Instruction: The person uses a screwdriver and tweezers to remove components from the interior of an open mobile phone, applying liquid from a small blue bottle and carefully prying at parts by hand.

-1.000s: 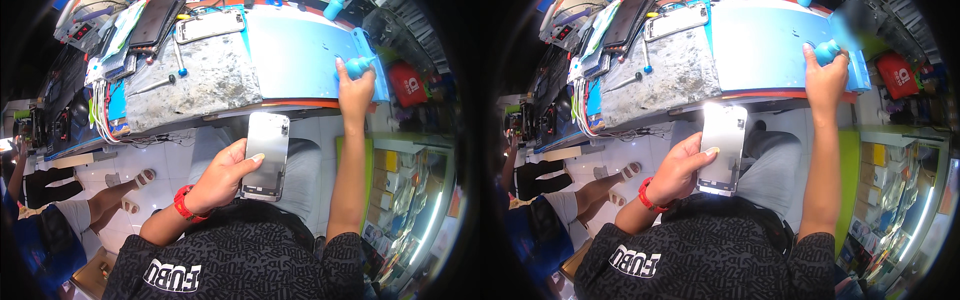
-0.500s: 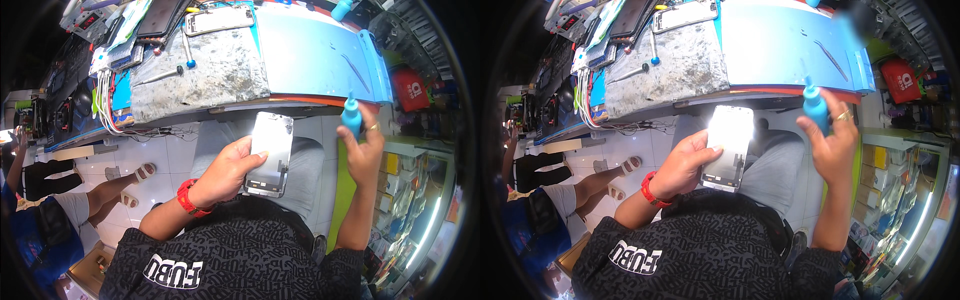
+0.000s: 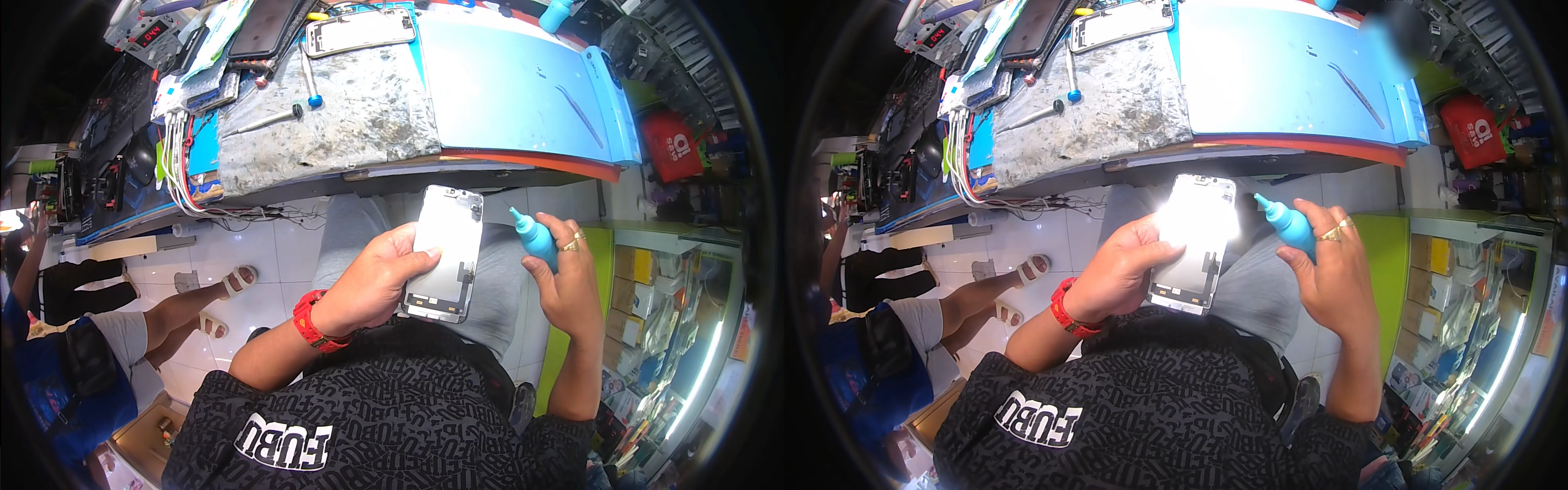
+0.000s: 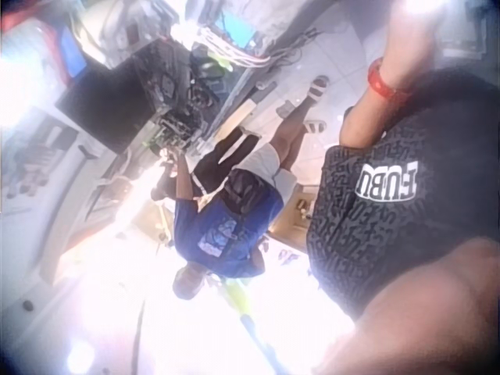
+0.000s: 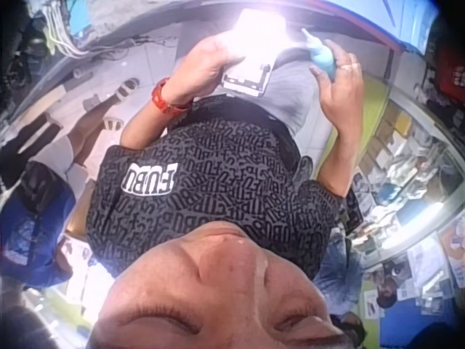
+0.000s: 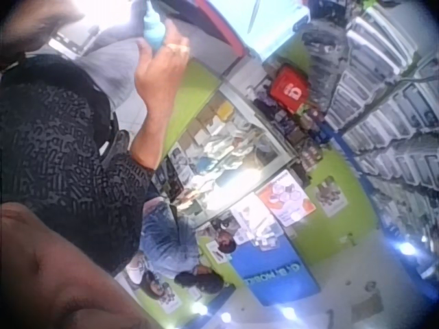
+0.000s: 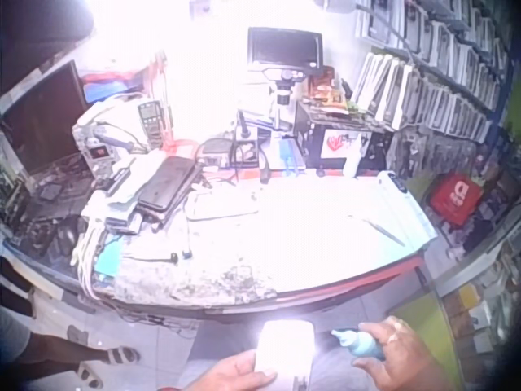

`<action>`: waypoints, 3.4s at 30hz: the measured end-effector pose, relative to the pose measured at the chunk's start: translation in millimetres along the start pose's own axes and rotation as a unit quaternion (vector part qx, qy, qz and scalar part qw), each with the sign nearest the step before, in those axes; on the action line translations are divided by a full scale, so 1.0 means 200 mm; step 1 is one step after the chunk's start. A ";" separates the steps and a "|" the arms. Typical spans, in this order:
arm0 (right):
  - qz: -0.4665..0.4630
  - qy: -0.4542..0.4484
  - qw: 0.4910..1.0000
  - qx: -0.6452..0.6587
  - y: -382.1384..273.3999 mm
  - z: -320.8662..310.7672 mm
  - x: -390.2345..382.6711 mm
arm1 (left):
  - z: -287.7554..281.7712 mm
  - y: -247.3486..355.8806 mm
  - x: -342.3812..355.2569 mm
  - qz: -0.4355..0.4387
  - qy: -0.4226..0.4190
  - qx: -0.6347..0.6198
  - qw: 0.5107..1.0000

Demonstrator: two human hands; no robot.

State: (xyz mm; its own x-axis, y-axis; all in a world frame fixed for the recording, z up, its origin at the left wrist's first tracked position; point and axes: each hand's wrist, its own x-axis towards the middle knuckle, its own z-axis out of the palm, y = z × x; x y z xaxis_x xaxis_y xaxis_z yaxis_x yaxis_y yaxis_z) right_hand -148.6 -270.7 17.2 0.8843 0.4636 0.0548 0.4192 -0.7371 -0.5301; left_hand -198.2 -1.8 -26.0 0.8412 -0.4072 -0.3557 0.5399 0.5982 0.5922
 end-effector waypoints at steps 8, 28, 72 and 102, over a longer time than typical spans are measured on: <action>-0.001 -0.025 1.000 -0.010 -0.02 -0.02 0.00 | 0.00 0.01 0.00 -0.004 -0.001 -0.003 1.000; -0.099 -0.006 0.989 -0.110 -0.07 -0.08 0.02 | 0.00 0.01 0.01 0.015 -0.004 0.099 0.995; -0.098 -0.026 0.984 -0.146 -0.12 -0.10 0.06 | -0.03 -0.01 0.01 0.020 -0.005 0.130 0.991; -0.086 -0.036 0.986 -0.137 -0.14 -0.09 0.05 | 0.01 -0.02 0.00 0.011 -0.003 0.124 0.992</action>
State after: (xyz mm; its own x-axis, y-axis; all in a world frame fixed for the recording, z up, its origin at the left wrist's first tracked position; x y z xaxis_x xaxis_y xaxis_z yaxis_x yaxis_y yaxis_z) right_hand -146.4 -255.0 48.2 0.7821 0.6204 0.0585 0.6109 -0.7449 -0.2681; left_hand -200.7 -6.0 -27.8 0.8518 -0.4005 -0.3378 0.4980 0.4188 0.7594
